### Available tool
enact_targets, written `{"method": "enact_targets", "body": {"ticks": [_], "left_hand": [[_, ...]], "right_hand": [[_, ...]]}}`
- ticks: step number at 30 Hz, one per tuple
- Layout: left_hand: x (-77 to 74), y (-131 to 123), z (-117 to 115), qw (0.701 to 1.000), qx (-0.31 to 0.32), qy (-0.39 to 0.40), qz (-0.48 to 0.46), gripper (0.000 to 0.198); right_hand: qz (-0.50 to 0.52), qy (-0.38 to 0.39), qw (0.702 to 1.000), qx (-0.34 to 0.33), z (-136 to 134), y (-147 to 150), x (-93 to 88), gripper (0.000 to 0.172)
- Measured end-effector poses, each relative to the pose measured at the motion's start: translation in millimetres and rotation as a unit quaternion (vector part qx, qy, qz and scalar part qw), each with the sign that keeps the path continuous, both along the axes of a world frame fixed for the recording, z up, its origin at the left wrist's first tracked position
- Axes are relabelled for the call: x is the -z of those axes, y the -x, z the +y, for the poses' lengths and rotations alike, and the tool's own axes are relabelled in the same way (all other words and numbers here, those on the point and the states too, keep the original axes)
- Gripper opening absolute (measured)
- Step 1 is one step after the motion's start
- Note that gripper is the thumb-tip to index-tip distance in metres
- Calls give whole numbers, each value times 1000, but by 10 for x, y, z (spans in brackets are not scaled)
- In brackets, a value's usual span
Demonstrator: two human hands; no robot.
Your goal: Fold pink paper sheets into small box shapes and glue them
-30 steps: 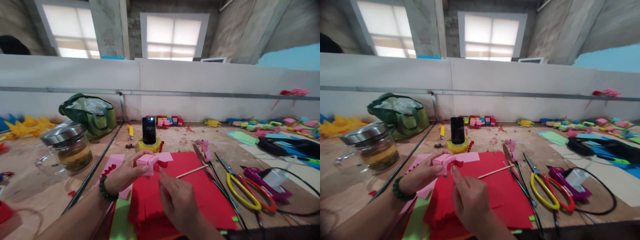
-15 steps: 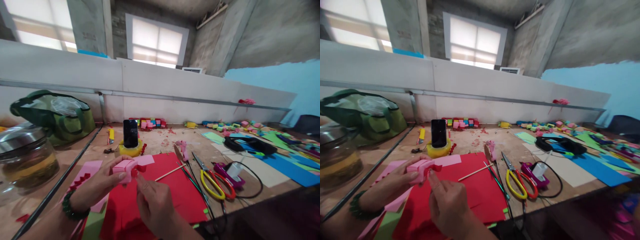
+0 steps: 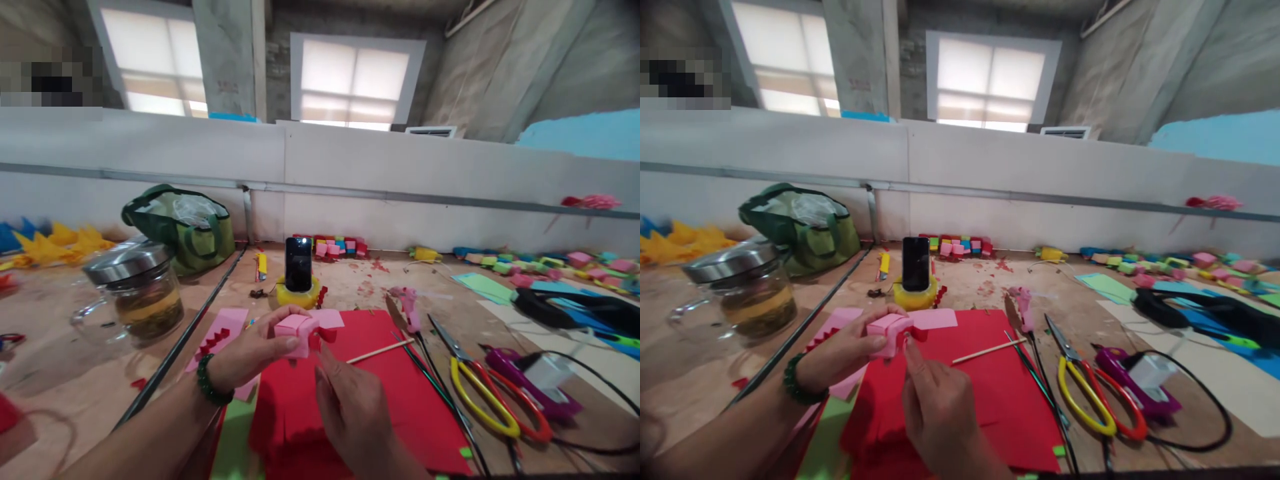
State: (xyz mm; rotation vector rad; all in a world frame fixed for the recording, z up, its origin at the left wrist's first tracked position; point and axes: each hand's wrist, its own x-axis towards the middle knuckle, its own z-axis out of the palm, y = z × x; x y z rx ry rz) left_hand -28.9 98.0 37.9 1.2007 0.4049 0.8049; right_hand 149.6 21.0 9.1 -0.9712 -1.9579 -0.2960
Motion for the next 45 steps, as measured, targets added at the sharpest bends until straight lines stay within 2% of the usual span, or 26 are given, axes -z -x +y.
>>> {"method": "enact_targets", "body": {"ticks": [6, 13, 23, 26, 29, 30, 32, 34, 40, 45], "left_hand": [[-10, 1, -10, 1000, -6, 0, -5, 47], [5, 21, 16, 1000, 26, 2, -17, 43], [-18, 4, 17, 998, 41, 43, -28, 39], [-32, -4, 16, 997, 38, 54, -29, 39], [-44, -4, 11, 998, 31, 55, -17, 42], [-43, -6, 9, 998, 31, 52, -8, 43], [-27, -15, 6, 998, 36, 44, 11, 44], [7, -31, 1, 998, 50, 31, 25, 44], [84, -81, -35, 995, 90, 7, 48, 45], [78, -79, -54, 994, 73, 8, 77, 45]], "right_hand": [[-12, 6, 1000, 13, -3, -1, -28, 54], [-8, 2, 1000, -2, -16, -30, -11, 54], [-1, 23, 1000, -15, -39, -52, -26, 50], [41, 18, 999, -29, -64, -73, -67, 44], [101, -25, 995, 11, -81, -102, -174, 33], [105, -32, 994, 28, -78, -110, -216, 35], [87, -17, 995, 48, -56, -119, -291, 53], [60, 13, 997, 45, -26, -113, -337, 64], [63, 59, 996, 4, -3, -53, -322, 41], [71, 69, 995, -7, -33, -38, -316, 38]]}}
